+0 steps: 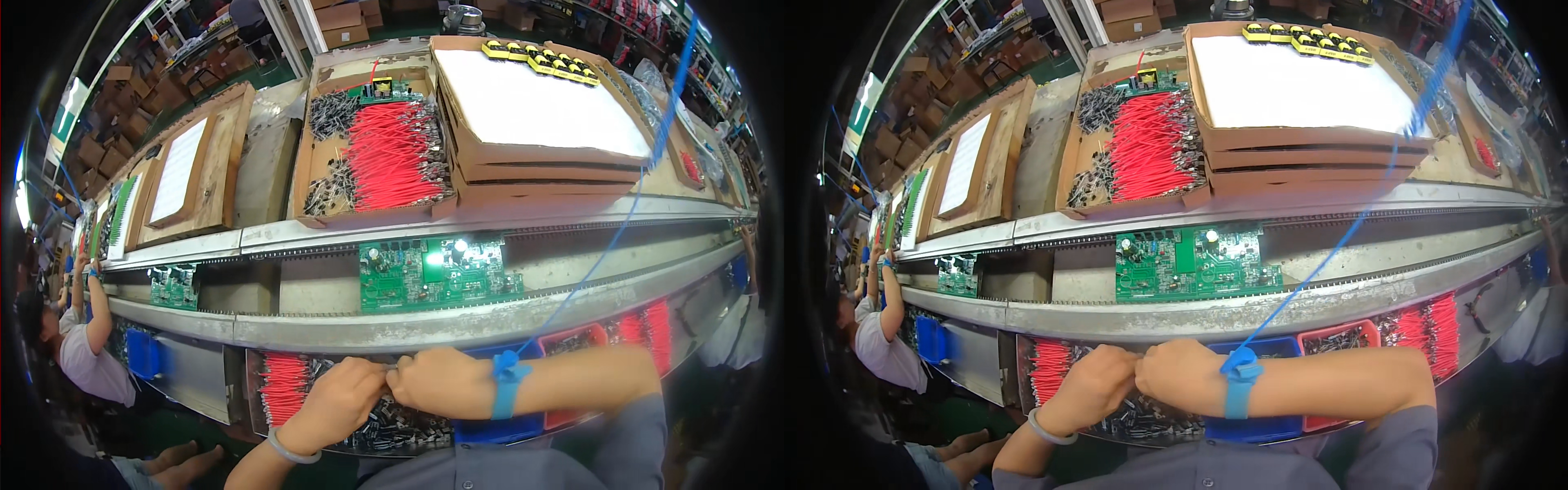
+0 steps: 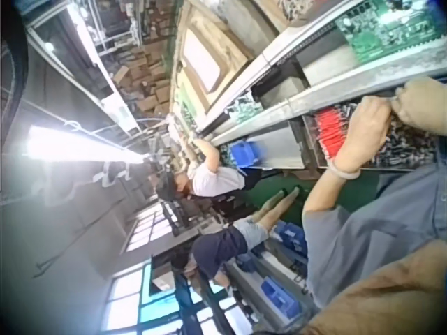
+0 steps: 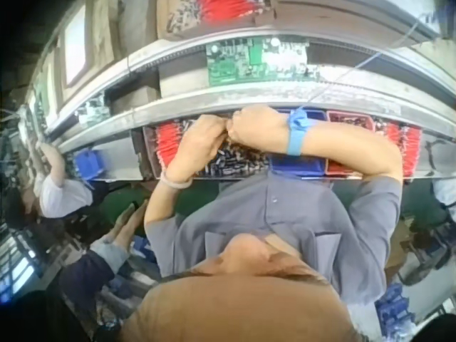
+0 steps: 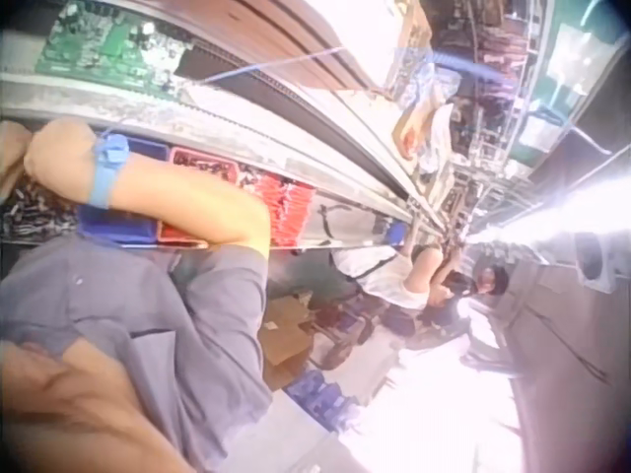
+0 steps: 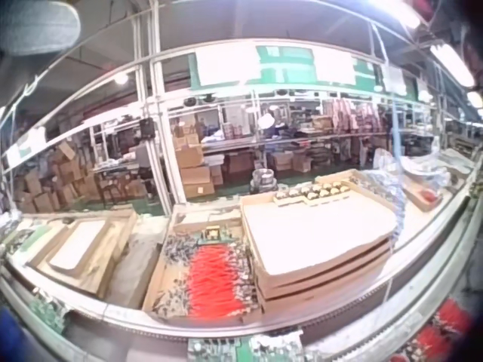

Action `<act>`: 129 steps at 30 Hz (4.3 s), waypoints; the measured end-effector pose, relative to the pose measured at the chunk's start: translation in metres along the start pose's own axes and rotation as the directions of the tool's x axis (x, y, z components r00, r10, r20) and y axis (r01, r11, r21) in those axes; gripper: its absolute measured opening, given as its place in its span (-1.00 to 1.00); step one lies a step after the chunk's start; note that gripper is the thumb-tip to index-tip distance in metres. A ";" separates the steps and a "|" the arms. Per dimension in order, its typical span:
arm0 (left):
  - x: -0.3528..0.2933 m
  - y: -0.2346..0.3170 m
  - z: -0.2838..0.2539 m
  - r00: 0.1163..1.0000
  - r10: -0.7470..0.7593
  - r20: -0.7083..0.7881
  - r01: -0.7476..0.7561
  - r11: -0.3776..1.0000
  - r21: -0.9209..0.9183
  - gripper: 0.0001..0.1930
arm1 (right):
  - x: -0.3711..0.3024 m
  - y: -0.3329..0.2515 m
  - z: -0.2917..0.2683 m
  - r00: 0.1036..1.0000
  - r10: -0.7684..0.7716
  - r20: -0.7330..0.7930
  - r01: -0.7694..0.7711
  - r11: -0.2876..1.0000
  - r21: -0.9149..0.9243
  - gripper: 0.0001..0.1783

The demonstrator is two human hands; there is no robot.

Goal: The person assembles circuit boards along an assembly line by placing electronic components from bins, transformers from a box, and wires onto the boards by hand.

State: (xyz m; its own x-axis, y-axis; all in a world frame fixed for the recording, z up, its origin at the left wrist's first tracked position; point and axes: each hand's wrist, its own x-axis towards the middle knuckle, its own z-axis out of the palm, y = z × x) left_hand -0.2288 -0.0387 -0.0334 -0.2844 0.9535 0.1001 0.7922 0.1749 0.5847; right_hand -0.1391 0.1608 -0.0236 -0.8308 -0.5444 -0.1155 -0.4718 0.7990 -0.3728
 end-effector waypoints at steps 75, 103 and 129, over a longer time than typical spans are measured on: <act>0.124 0.009 0.020 0.962 -0.224 -0.154 0.140 0.893 -0.427 -0.90 | 0.004 -0.026 0.031 0.990 0.140 -0.015 -0.140 0.990 -0.025 -0.75; 0.134 0.011 0.030 0.942 0.145 -0.301 -0.130 0.989 0.069 -0.87 | -0.037 -0.016 0.007 0.846 -0.085 -0.526 0.143 0.987 0.069 -0.86; 0.023 -0.039 -0.011 0.828 -0.444 -0.342 0.191 0.797 -0.573 -0.82 | 0.011 0.073 -0.013 0.790 0.160 -0.591 -0.172 0.984 0.036 -0.92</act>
State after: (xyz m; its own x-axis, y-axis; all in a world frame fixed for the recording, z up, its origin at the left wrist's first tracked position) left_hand -0.2718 -0.0266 -0.0450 -0.7720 0.6280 0.0985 0.2677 0.1807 0.9464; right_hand -0.1869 0.2162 -0.0398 -0.9067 -0.1514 0.3937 -0.3106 0.8710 -0.3805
